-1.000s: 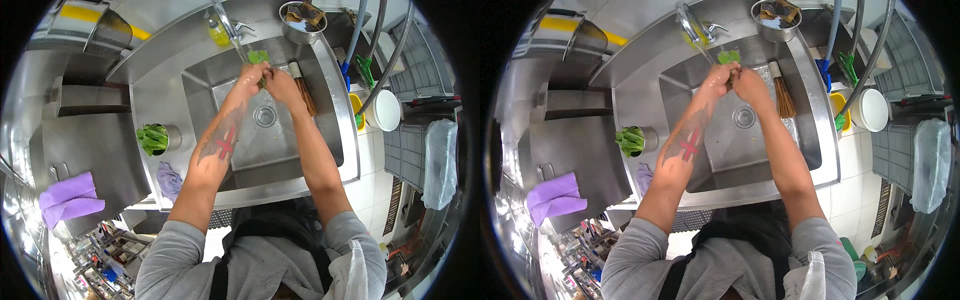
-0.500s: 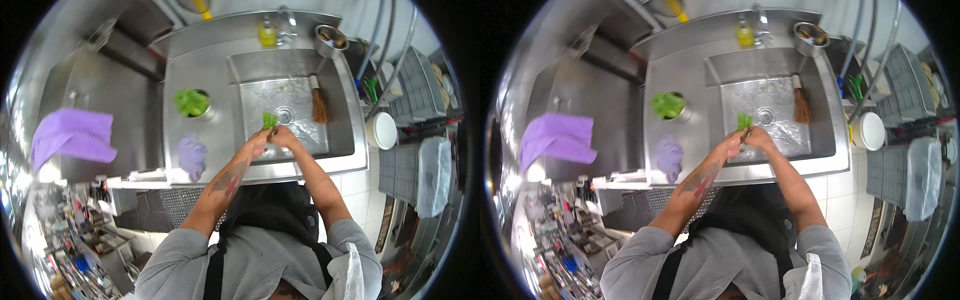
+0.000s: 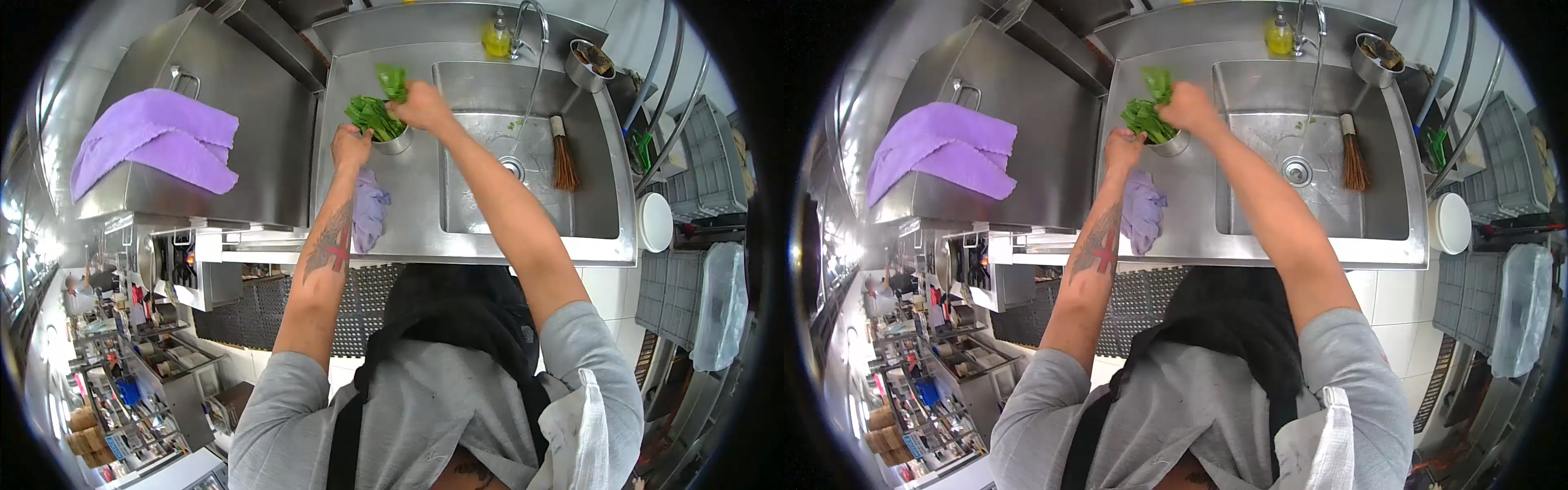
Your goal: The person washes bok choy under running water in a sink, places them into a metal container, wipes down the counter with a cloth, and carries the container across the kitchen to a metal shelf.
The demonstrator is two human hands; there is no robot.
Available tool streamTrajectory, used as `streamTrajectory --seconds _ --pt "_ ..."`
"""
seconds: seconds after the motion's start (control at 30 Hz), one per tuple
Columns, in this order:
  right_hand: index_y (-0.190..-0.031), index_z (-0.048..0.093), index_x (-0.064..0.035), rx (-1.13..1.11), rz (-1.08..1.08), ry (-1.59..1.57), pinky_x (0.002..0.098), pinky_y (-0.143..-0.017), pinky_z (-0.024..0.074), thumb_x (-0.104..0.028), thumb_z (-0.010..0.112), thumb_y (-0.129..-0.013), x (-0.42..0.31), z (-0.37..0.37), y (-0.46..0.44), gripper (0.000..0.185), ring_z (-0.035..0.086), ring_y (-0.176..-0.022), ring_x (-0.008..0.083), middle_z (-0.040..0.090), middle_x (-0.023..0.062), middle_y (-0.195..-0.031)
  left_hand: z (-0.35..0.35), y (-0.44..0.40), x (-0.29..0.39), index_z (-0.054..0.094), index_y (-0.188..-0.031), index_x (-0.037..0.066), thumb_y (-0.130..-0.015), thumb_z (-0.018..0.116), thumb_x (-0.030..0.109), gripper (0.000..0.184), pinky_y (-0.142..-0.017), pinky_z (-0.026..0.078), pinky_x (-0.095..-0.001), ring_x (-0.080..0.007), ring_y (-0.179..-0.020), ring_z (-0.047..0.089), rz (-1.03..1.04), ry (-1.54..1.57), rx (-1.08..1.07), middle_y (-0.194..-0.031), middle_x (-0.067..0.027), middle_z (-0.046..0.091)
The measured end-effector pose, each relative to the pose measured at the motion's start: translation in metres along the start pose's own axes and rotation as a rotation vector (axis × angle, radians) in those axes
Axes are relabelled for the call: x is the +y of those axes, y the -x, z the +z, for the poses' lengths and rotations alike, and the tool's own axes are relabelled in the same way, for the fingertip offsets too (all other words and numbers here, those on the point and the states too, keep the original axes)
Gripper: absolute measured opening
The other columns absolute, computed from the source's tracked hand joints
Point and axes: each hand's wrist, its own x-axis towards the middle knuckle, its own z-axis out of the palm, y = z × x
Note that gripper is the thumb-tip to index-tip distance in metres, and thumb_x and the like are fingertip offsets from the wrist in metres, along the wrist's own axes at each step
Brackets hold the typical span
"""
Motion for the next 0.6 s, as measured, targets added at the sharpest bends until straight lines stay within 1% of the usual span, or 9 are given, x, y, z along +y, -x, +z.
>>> streamTrajectory --seconds 0.1,0.17,0.2,0.27,0.33,0.43,0.5,0.53,0.6 --pt "-0.103 0.068 0.0012 -0.133 0.037 0.142 0.0437 -0.085 0.0524 -0.038 0.080 -0.074 -0.008 0.021 -0.015 0.050 0.067 -0.096 0.0377 0.070 0.0223 -0.096 0.007 -0.022 -0.006 0.067 -0.094 0.003 -0.082 0.074 0.021 0.023 -0.068 0.054 -0.0371 -0.0313 -0.070 0.068 0.017 0.170 -0.171 -0.090 -0.0161 0.071" --pt "-0.104 0.068 0.0016 -0.299 -0.075 0.336 0.0424 -0.084 0.0538 -0.036 0.080 -0.073 -0.002 0.021 -0.020 0.050 0.067 -0.093 0.0391 0.070 0.0229 -0.098 0.006 -0.029 -0.011 0.065 -0.097 0.000 -0.086 0.072 0.020 0.024 -0.063 0.052 -0.0332 -0.0197 -0.072 0.065 -0.256 0.785 -0.192 -0.088 -0.0139 0.069" --pt "-0.104 0.068 0.0019 -0.188 -0.104 0.301 0.0404 -0.080 0.0553 -0.034 0.080 -0.075 0.011 0.017 -0.023 0.048 0.069 -0.088 0.0357 0.070 0.0215 -0.097 0.005 -0.027 -0.023 0.065 -0.097 0.000 -0.086 0.072 0.020 0.024 -0.063 0.052 -0.0332 -0.0197 -0.072 0.065 -0.267 0.784 -0.193 -0.088 -0.0139 0.069" --pt "-0.105 0.069 0.0020 -0.170 0.020 0.000 0.0362 -0.072 0.0572 -0.028 0.075 -0.078 0.056 -0.009 -0.027 0.041 0.070 -0.080 0.0271 0.071 0.0177 -0.095 -0.009 -0.001 -0.052 0.066 -0.098 0.000 -0.089 0.069 0.017 0.019 -0.066 0.054 -0.0356 -0.0192 -0.075 0.066 -0.037 0.710 -0.042 -0.088 -0.0137 0.069" --pt "-0.105 0.070 0.0013 -0.169 0.215 -0.239 0.0301 -0.064 0.0563 -0.018 0.063 -0.086 0.131 -0.039 -0.036 0.028 0.068 -0.074 0.0149 0.071 0.0113 -0.091 -0.050 0.050 -0.047 0.068 -0.100 0.000 -0.088 0.068 0.016 0.020 -0.075 0.055 -0.0373 -0.0275 -0.077 0.070 -0.044 0.182 -0.149 -0.094 -0.0152 0.071" --pt "-0.100 0.068 0.0026 0.126 0.382 -0.428 0.0303 -0.060 0.0534 -0.012 0.050 -0.090 0.280 -0.076 -0.049 0.025 0.066 -0.067 0.0192 0.069 0.0122 -0.082 -0.042 0.120 -0.072 0.065 -0.115 0.003 -0.087 0.069 0.022 0.034 -0.094 0.049 -0.0433 -0.0350 -0.105 0.065 0.243 0.148 -0.148 -0.115 -0.0189 0.066" --pt "-0.097 0.063 0.0023 0.304 0.692 -1.087 0.0298 -0.059 0.0525 -0.004 0.047 -0.091 0.332 -0.107 -0.065 0.018 0.061 -0.066 0.0189 0.065 0.0116 -0.080 -0.035 0.140 -0.054 0.055 -0.133 0.005 -0.088 0.066 0.024 0.049 -0.110 0.034 -0.0491 -0.0409 -0.130 0.046 0.361 -0.061 -0.221 -0.137 -0.0219 0.052" --pt "-0.097 0.063 0.0023 0.299 0.704 -1.095 0.0298 -0.059 0.0525 -0.004 0.047 -0.091 0.339 -0.111 -0.074 0.018 0.061 -0.066 0.0189 0.065 0.0116 -0.080 -0.019 0.141 -0.052 0.055 -0.133 0.005 -0.088 0.066 0.024 0.049 -0.110 0.034 -0.0491 -0.0409 -0.130 0.046 0.359 -0.071 -0.231 -0.137 -0.0219 0.052" --pt "-0.093 0.058 0.0020 0.417 0.833 -1.348 0.0288 -0.061 0.0520 0.002 0.047 -0.091 0.347 -0.123 -0.091 0.011 0.058 -0.068 0.0185 0.060 0.0098 -0.080 0.025 0.143 -0.043 0.044 -0.143 0.005 -0.090 0.062 0.021 0.058 -0.114 0.026 -0.0513 -0.0434 -0.139 0.033 -0.028 -0.202 0.048 -0.149 -0.0210 0.039"
